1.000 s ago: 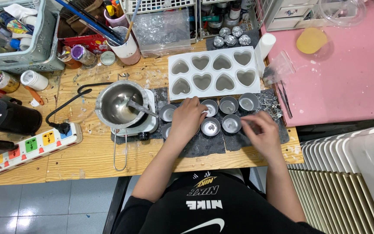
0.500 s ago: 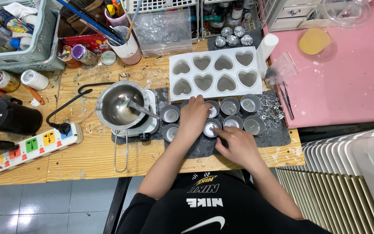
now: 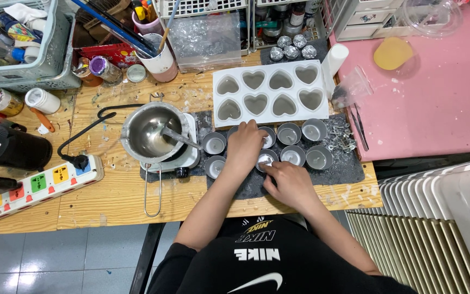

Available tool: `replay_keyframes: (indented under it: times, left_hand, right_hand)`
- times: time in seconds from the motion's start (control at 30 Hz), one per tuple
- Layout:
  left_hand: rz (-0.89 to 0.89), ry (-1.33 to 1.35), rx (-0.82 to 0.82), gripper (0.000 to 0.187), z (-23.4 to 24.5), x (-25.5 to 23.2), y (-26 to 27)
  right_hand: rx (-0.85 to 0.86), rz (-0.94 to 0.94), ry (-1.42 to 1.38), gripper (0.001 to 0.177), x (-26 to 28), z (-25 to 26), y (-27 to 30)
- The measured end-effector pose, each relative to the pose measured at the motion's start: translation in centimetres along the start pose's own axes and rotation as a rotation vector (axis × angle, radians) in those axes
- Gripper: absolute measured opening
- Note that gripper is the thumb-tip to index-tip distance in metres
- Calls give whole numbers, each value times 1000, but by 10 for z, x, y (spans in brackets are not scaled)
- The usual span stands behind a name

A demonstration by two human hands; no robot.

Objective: Placing candle wicks into small metal containers at a workshop bench.

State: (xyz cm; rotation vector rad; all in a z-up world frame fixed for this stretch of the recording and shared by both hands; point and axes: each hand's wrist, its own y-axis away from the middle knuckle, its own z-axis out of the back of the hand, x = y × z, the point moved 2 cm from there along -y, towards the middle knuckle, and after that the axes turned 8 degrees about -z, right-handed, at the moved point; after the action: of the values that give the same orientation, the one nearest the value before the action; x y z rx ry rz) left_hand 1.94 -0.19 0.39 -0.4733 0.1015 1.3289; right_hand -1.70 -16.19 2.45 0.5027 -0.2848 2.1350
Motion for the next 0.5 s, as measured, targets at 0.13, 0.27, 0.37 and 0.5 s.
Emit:
replay_keyframes:
  times: [0.13, 0.27, 0.37, 0.5]
  left_hand:
    - [-7, 17, -18, 14, 0, 2, 1]
    - [-12, 12, -12, 15, 2, 3, 0]
    - [-11, 19, 7, 14, -2, 3, -1]
    - [-41, 15, 29, 14, -5, -1, -5]
  right_hand:
    - [-18, 6, -4, 32, -2, 7, 2]
    - [-60, -59, -69, 35, -6, 25, 7]
    - [-90, -76, -90, 38, -10, 31, 10]
    - [-95, -129, -136, 37, -15, 34, 13]
